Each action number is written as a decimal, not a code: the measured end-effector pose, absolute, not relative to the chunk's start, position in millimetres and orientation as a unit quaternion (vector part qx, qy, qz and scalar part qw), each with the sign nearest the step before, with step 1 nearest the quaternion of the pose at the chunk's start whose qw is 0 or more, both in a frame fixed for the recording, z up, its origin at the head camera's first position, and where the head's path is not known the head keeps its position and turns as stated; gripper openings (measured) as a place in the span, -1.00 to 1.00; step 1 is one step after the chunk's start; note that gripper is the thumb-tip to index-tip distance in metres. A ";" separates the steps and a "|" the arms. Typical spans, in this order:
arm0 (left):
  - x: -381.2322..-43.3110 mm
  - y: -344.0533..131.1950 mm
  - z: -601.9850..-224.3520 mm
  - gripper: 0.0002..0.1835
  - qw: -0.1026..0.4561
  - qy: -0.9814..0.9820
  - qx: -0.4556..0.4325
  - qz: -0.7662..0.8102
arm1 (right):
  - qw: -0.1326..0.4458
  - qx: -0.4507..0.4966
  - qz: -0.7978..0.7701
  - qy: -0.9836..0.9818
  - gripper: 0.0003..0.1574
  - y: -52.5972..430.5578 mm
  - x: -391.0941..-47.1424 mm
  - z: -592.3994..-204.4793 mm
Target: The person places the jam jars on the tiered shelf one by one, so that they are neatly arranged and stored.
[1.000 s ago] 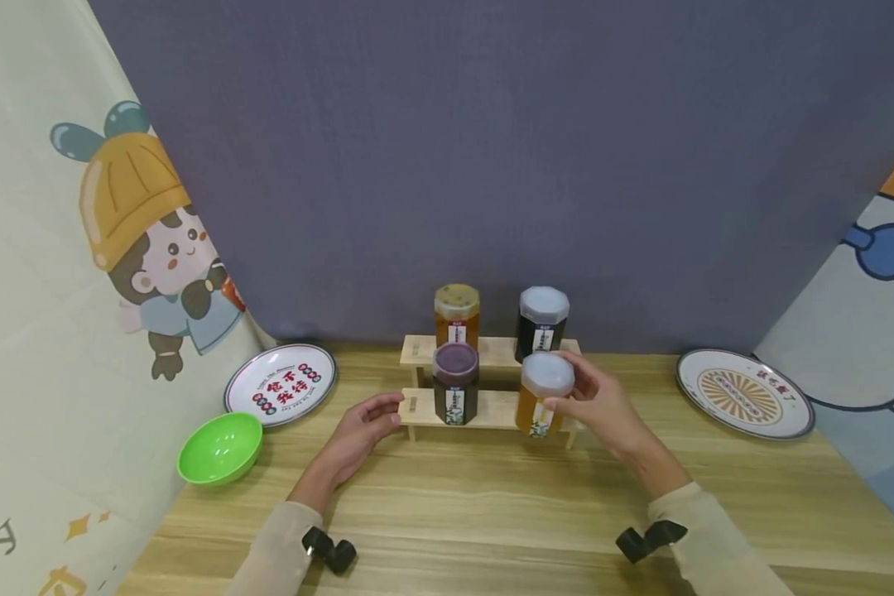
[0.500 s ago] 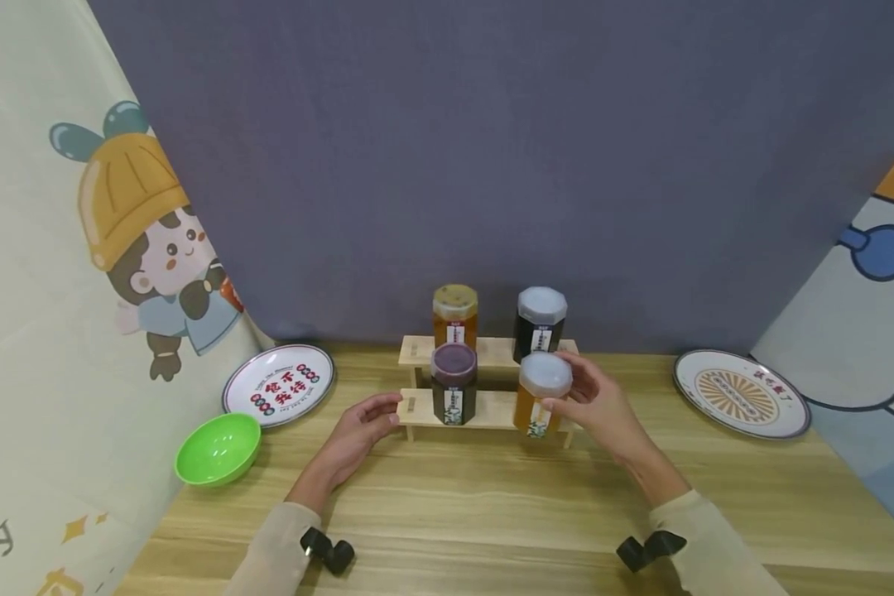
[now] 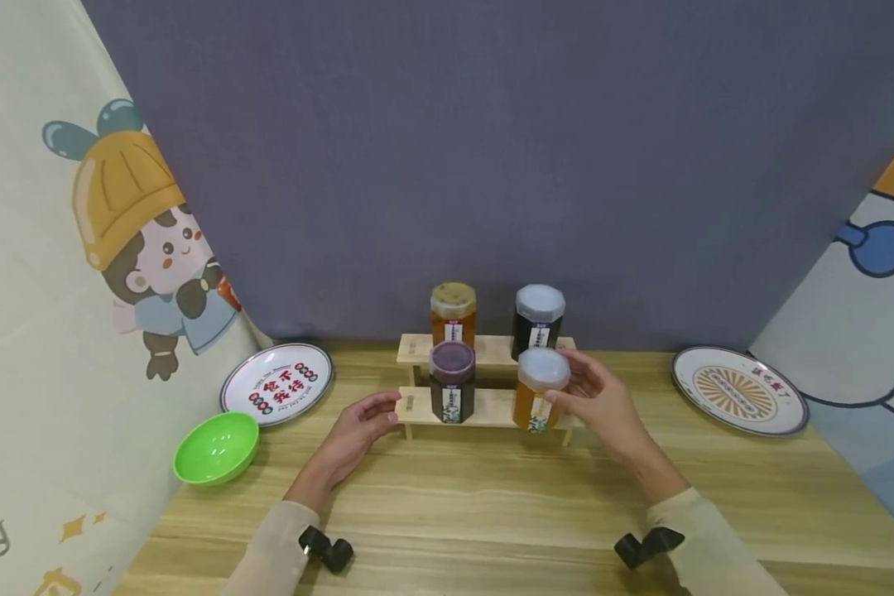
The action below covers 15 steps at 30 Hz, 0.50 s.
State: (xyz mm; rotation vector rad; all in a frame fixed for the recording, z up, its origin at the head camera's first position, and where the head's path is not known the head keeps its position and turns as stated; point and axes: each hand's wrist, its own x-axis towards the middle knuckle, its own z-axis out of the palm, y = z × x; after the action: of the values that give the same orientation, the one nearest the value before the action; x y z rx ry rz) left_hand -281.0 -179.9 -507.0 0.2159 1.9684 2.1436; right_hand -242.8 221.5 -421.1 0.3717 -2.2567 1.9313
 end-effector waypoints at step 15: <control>-282.8 -177.7 -507.5 -0.47 0.116 0.669 0.078 0.730 | 0.061 0.127 0.642 -0.754 -0.11 225.9 -250.7 -422.3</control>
State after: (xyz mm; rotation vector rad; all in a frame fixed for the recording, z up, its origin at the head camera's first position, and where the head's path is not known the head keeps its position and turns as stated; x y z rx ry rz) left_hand -282.8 -177.7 -507.5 0.2276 1.9580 2.1396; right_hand -250.7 225.9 -422.3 0.3840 -2.2799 1.9417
